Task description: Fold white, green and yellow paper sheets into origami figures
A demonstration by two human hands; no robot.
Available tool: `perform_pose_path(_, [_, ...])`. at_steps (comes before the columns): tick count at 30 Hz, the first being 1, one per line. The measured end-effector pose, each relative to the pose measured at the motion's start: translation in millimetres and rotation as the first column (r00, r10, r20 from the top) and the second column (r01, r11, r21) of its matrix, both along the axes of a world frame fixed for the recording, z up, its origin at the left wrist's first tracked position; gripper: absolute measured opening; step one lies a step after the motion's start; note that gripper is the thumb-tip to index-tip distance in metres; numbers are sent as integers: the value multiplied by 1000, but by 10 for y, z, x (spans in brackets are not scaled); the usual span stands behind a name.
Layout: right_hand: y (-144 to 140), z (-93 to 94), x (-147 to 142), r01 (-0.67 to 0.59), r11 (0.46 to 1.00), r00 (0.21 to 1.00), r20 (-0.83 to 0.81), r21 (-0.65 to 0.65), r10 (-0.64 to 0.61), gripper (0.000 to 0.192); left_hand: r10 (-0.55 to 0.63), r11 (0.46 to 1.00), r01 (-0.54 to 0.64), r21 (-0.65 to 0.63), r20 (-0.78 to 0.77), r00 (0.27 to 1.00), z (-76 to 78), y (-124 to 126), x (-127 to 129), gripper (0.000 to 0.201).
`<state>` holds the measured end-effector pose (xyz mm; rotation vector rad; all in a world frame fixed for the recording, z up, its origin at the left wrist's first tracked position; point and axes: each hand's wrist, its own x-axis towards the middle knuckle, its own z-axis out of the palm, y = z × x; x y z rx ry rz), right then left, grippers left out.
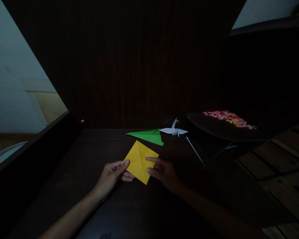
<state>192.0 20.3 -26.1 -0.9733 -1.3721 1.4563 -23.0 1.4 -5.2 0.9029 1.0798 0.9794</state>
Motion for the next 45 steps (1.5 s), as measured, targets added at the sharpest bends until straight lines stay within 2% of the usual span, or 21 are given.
perform_pose_path(4, [-56, -2, -46, -60, 996, 997, -52, -61, 56, 46, 4, 1000, -4, -19, 27, 1000, 8, -5, 24, 33])
perform_pose_path(11, [-19, -40, -41, 45, 998, 999, -23, -39, -45, 42, -20, 999, 24, -47, 85, 996, 15, 1, 59, 32])
perform_pose_path(18, [23, -26, -9, 110, 994, 994, 4, 2, -110, 40, -11, 999, 11, 35, 10, 1000, -27, -4, 45, 30])
perform_pose_path(25, [28, 21, 2, 152, 988, 988, 2, 27, -152, 38, -59, 995, 62, 76, -42, 997, -12, -25, 51, 33])
perform_pose_path(34, [31, -9, 11, 117, 993, 989, -90, -10, -118, 53, -61, 986, 89, 140, -194, 979, 45, -25, 51, 35])
perform_pose_path(39, [45, 13, 13, 190, 981, 980, -68, 39, -188, 56, -49, 982, 96, 164, -267, 962, 92, -24, 61, 37])
perform_pose_path(45, [54, 22, 32, 235, 970, 971, -52, 66, -232, 58, -69, 974, 138, 178, -345, 936, 59, -48, 76, 37])
